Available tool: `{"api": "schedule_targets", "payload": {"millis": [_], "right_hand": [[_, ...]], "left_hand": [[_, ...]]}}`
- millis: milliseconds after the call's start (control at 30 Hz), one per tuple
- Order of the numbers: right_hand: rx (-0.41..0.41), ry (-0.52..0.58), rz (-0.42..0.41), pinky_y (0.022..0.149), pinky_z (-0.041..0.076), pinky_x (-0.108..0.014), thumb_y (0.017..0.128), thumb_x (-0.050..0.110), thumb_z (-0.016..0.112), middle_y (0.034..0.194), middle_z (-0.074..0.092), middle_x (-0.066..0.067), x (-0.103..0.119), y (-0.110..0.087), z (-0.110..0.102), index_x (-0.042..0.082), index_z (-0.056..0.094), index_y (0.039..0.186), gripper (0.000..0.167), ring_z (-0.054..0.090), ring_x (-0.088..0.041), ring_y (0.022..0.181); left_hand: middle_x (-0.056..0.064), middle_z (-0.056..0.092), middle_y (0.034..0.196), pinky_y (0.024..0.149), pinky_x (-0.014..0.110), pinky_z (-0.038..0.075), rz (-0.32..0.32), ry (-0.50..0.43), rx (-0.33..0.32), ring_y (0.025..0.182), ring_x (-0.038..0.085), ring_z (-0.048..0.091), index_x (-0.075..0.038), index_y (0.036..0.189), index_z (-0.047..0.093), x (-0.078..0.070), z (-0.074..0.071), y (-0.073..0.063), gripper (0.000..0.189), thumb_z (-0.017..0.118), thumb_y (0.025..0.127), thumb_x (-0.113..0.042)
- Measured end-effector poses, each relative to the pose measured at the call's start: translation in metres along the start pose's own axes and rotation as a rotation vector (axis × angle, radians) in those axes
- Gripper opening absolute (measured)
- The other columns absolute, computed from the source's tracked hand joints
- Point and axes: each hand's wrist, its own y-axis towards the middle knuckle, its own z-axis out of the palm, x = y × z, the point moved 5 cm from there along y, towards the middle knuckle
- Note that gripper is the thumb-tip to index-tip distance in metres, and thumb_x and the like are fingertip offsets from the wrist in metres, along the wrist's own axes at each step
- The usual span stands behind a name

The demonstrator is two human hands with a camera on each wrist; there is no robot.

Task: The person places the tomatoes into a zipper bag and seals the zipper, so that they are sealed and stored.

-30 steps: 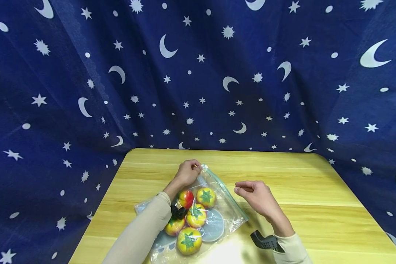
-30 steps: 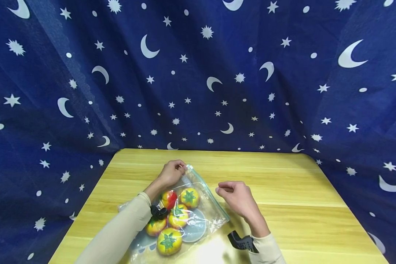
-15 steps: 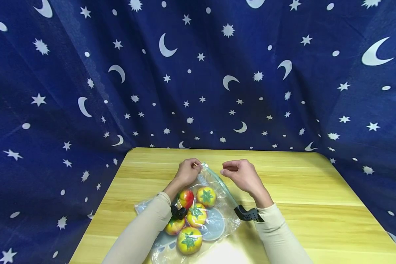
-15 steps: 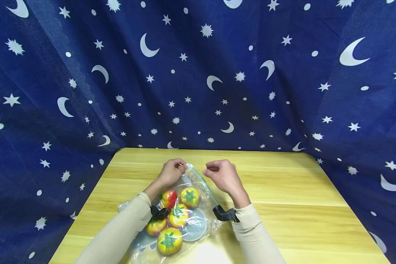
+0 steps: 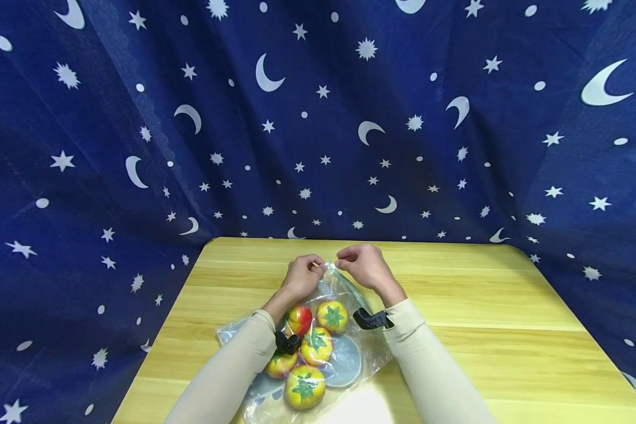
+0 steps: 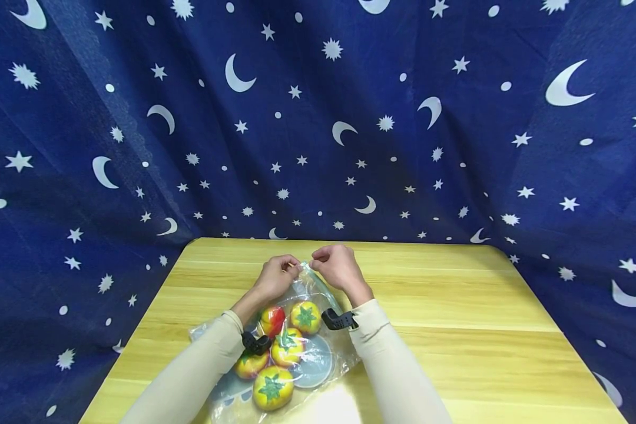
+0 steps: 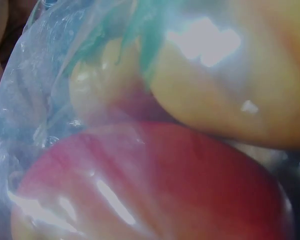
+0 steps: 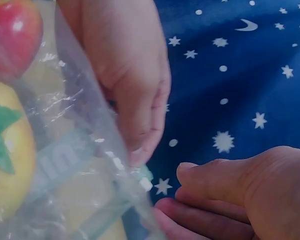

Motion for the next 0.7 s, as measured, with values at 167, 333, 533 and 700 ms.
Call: {"api": "schedule_targets", "payload": {"millis": [167, 333, 533, 700], "right_hand": [[-0.003, -0.004, 0.011, 0.091, 0.062, -0.044, 0.097, 0.014, 0.079, 0.101, 0.085, -0.009, -0.004, 0.009, 0.011, 0.004, 0.085, 0.113, 0.019, 0.08, -0.024, 0.098], [-0.018, 0.014, 0.017, 0.085, 0.061, -0.036, 0.095, 0.012, 0.08, 0.095, 0.085, -0.007, -0.011, 0.014, 0.02, 0.006, 0.087, 0.105, 0.014, 0.079, -0.019, 0.092], [-0.049, 0.107, 0.065, 0.074, 0.056, -0.029, 0.094, 0.013, 0.083, 0.09, 0.084, -0.006, -0.019, 0.015, 0.027, 0.006, 0.086, 0.102, 0.011, 0.075, -0.014, 0.081], [-0.065, 0.157, 0.112, 0.073, 0.054, -0.026, 0.093, 0.014, 0.085, 0.089, 0.084, -0.006, -0.024, 0.013, 0.029, 0.007, 0.086, 0.1, 0.01, 0.073, -0.012, 0.08]], "left_hand": [[-0.001, 0.067, 0.078, 0.063, 0.027, 0.045, 0.003, 0.009, -0.001, 0.07, 0.013, 0.057, -0.013, 0.1, 0.078, 0.001, 0.0, 0.0, 0.013, 0.067, 0.105, -0.016], [-0.001, 0.067, 0.078, 0.064, 0.027, 0.044, 0.009, 0.003, -0.002, 0.071, 0.013, 0.057, -0.014, 0.1, 0.079, 0.0, 0.0, 0.001, 0.012, 0.067, 0.105, -0.015], [-0.001, 0.068, 0.079, 0.065, 0.027, 0.045, 0.018, 0.0, -0.002, 0.071, 0.013, 0.057, -0.014, 0.1, 0.079, 0.001, 0.001, 0.001, 0.013, 0.068, 0.105, -0.015], [-0.001, 0.068, 0.079, 0.063, 0.026, 0.045, 0.015, -0.001, -0.01, 0.07, 0.011, 0.057, -0.013, 0.099, 0.079, 0.003, 0.002, 0.001, 0.013, 0.068, 0.104, -0.015]]}}
